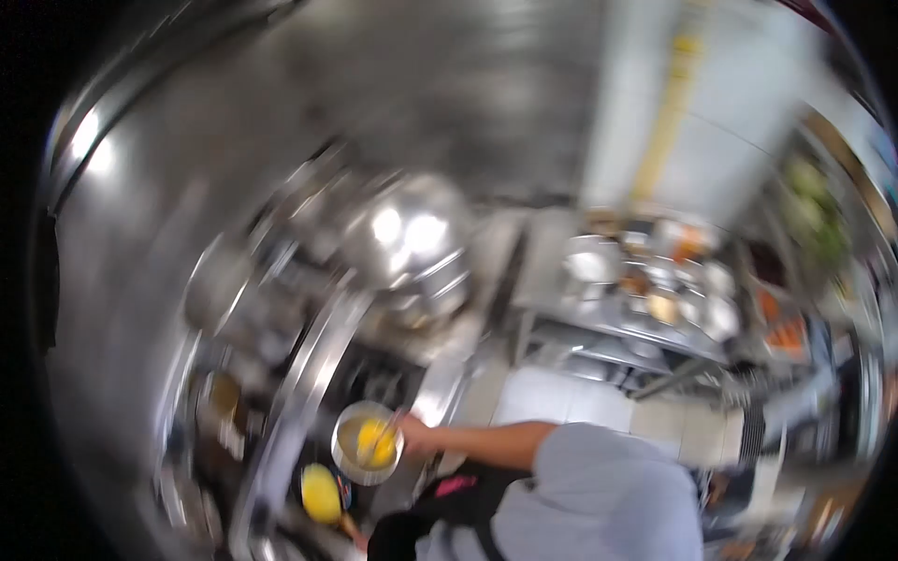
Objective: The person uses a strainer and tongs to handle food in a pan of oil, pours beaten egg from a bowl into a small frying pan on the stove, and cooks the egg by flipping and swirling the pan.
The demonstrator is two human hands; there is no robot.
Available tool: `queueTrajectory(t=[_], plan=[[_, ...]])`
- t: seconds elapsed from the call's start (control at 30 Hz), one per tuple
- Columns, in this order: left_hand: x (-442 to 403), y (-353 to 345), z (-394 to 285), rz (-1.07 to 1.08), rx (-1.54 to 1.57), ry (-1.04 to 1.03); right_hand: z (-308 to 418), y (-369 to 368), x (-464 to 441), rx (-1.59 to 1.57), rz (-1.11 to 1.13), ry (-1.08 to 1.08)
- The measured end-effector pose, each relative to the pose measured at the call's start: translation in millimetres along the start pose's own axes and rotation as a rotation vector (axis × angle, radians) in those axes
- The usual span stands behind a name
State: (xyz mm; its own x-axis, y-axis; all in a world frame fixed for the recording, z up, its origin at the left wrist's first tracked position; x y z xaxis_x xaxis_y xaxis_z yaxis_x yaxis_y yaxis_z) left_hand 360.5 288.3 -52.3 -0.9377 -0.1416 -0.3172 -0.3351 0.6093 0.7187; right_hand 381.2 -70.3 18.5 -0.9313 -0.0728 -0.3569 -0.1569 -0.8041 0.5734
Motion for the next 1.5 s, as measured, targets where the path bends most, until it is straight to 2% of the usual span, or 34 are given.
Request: queueTrajectory(t=[0.07,0.1,0.13,0.17,0.27,0.6,0.77,1.17,1.27,1.33,1.5], plan=[[36,23,35,-0.098,-0.141,-0.204,-29,-1,6,0.08,0.159,-0.105],[45,7,76,0.205,-0.282,0.077,-29,8,6,0.228,0.23,-0.05],[45,12,74,0.244,-0.363,0.242,-18,18,4,-0.392,0.293,-0.514],[45,31,45,-0.005,0.002,0.324,-3,34,8,-0.959,0.056,-1.017],[40,46,29,-0.001,0.009,0.762,12,49,-4,-0.979,0.06,-1.008],[37,52,3,-0.13,-0.003,0.832,-12,42,-18,-0.971,0.06,-1.033],[34,57,-7,-0.121,0.06,0.887,-6,43,-31,-0.935,0.12,-1.027],[40,46,2,-0.159,0.076,0.807,-7,40,-40,-0.892,0.157,-1.02],[40,45,2,-0.17,0.129,0.8,-7,41,-41,-0.892,0.164,-1.024],[41,41,4,-0.182,0.313,0.834,-6,42,-42,-0.884,0.152,-1.032],[52,21,22,-0.175,0.526,0.855,-8,44,-39,-0.876,0.143,-1.046]])
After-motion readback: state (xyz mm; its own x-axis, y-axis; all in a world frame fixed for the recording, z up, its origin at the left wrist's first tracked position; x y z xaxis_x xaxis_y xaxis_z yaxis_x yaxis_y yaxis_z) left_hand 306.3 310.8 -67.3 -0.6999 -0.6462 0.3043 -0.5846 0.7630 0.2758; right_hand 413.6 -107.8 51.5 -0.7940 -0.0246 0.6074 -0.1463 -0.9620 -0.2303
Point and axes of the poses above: each hand's wrist, its own x-axis away from the middle knuckle, its own y-axis out of the back of the hand, z = x × y, the point moved 5 cm from there along -x, towards the middle knuckle, and after that the axes turned 6 degrees about x, right-handed, at the moved point
